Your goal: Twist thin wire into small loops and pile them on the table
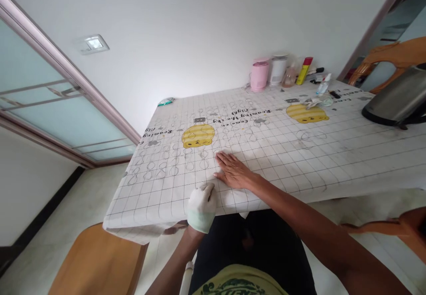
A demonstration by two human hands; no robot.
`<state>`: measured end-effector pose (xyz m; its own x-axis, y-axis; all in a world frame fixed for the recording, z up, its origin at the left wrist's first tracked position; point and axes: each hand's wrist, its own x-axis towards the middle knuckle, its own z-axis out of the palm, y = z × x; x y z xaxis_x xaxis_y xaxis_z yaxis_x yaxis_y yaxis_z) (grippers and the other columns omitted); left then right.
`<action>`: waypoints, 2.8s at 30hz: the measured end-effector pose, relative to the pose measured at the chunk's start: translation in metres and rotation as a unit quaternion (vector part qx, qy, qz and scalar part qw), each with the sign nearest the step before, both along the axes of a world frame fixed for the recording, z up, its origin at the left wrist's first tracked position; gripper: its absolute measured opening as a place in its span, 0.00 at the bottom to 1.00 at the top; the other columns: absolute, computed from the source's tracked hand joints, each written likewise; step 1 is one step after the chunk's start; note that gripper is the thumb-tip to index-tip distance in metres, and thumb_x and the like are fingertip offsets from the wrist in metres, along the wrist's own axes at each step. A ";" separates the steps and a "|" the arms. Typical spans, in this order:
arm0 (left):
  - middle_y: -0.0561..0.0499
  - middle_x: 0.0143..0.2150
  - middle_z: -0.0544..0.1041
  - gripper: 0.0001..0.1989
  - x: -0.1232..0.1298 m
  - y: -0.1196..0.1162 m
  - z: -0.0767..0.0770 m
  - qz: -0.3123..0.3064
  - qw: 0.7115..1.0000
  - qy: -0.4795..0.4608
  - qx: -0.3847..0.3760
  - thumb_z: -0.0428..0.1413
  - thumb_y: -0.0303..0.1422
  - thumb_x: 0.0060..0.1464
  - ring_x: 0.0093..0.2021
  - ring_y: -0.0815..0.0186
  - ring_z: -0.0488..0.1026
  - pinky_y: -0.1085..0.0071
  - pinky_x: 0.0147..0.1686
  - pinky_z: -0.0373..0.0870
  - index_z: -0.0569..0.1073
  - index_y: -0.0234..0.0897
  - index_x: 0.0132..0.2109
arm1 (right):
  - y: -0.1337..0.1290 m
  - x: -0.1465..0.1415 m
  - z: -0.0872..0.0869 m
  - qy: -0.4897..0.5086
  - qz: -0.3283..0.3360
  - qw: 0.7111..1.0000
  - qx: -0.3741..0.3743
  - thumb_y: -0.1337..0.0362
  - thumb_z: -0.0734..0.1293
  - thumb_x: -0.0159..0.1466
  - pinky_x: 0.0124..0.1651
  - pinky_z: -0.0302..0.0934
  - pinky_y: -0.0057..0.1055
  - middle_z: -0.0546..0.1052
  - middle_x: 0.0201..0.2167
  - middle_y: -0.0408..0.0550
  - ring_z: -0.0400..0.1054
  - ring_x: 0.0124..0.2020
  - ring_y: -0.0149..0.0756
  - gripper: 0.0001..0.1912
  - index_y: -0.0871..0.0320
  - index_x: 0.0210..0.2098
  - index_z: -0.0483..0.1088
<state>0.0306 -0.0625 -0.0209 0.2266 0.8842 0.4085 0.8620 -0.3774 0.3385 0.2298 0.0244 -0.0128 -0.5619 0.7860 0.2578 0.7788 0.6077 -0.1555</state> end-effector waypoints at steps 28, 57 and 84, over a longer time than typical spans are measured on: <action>0.32 0.80 0.48 0.44 0.001 0.092 0.028 -0.030 0.977 0.155 -0.147 0.43 0.52 0.68 0.80 0.50 0.41 0.55 0.76 0.41 0.52 0.20 0.76 | 0.001 -0.013 -0.018 -0.027 -0.043 0.997 0.060 0.65 0.55 0.70 0.78 0.39 0.52 0.52 0.78 0.55 0.44 0.79 0.47 0.39 0.63 0.79 0.45; 0.30 0.65 0.72 0.25 -0.019 0.086 0.033 -0.029 0.989 -0.044 0.138 0.49 0.42 0.67 0.68 0.41 0.67 0.43 0.66 0.63 0.70 0.29 0.63 | -0.100 0.135 0.012 0.148 -0.237 0.951 0.130 0.56 0.55 0.77 0.75 0.54 0.52 0.59 0.75 0.59 0.51 0.76 0.49 0.33 0.57 0.78 0.46; 0.35 0.67 0.71 0.24 -0.011 0.077 0.043 -0.003 0.997 -0.052 0.056 0.47 0.42 0.69 0.66 0.42 0.69 0.46 0.64 0.68 0.71 0.33 0.63 | -0.127 0.213 0.009 0.047 -0.291 0.955 0.011 0.52 0.52 0.78 0.75 0.49 0.55 0.62 0.74 0.56 0.51 0.76 0.48 0.31 0.57 0.75 0.56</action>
